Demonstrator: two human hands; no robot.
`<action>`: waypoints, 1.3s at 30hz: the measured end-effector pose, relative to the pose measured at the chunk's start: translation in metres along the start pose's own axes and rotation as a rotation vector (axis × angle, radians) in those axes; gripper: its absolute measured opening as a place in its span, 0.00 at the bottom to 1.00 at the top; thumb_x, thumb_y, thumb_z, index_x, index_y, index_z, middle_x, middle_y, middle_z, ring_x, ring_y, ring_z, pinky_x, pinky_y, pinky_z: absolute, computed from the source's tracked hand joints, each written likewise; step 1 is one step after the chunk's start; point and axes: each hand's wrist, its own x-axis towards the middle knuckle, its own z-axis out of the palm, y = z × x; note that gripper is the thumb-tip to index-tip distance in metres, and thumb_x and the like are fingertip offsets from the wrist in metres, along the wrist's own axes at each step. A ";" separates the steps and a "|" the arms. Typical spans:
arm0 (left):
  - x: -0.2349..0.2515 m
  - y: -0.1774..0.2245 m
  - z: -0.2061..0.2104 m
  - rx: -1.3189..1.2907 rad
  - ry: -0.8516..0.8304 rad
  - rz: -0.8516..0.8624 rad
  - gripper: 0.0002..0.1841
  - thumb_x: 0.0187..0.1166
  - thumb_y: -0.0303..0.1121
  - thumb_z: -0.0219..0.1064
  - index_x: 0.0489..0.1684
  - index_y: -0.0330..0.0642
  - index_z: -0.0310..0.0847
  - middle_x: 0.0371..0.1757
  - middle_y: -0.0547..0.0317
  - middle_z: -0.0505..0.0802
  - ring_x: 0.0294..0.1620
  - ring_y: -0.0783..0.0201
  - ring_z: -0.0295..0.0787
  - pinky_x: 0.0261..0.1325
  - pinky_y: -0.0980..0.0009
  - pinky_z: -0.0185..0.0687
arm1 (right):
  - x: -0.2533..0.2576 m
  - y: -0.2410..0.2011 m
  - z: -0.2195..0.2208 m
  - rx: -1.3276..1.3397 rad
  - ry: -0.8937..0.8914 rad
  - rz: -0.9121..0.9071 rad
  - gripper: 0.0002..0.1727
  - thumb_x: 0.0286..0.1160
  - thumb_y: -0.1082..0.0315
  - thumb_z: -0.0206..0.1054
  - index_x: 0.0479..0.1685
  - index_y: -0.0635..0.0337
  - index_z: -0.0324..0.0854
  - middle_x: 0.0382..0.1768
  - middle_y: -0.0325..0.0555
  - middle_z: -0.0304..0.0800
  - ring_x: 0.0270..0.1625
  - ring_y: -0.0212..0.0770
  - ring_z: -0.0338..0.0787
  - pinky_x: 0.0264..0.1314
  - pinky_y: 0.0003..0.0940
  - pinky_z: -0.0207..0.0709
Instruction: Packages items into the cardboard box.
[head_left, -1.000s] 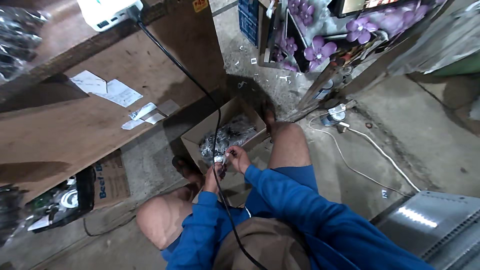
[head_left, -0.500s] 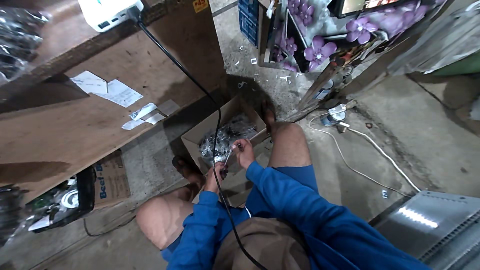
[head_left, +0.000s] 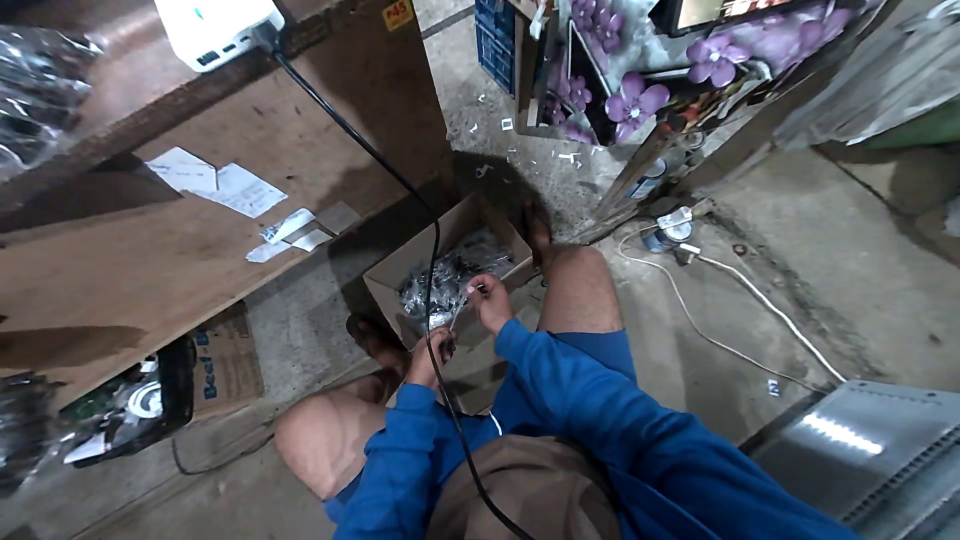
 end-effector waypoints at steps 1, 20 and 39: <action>-0.001 0.001 0.000 -0.004 -0.017 0.005 0.12 0.86 0.28 0.53 0.45 0.32 0.84 0.36 0.52 0.90 0.27 0.67 0.81 0.27 0.75 0.76 | 0.001 0.000 -0.001 0.002 0.017 -0.001 0.11 0.82 0.65 0.69 0.56 0.59 0.84 0.62 0.57 0.85 0.61 0.53 0.87 0.65 0.53 0.83; -0.055 0.055 -0.028 -0.401 0.205 0.239 0.15 0.91 0.28 0.46 0.70 0.36 0.68 0.46 0.41 0.92 0.31 0.59 0.88 0.31 0.68 0.84 | 0.008 -0.004 -0.006 0.309 0.090 0.088 0.20 0.87 0.61 0.64 0.72 0.62 0.78 0.60 0.57 0.87 0.48 0.47 0.92 0.50 0.45 0.89; -0.199 0.434 -0.005 1.040 0.656 1.286 0.21 0.85 0.30 0.58 0.74 0.52 0.83 0.74 0.57 0.85 0.72 0.62 0.81 0.67 0.65 0.81 | 0.002 -0.004 -0.003 0.217 -0.116 0.160 0.18 0.89 0.61 0.62 0.68 0.64 0.79 0.56 0.60 0.88 0.46 0.52 0.92 0.47 0.52 0.87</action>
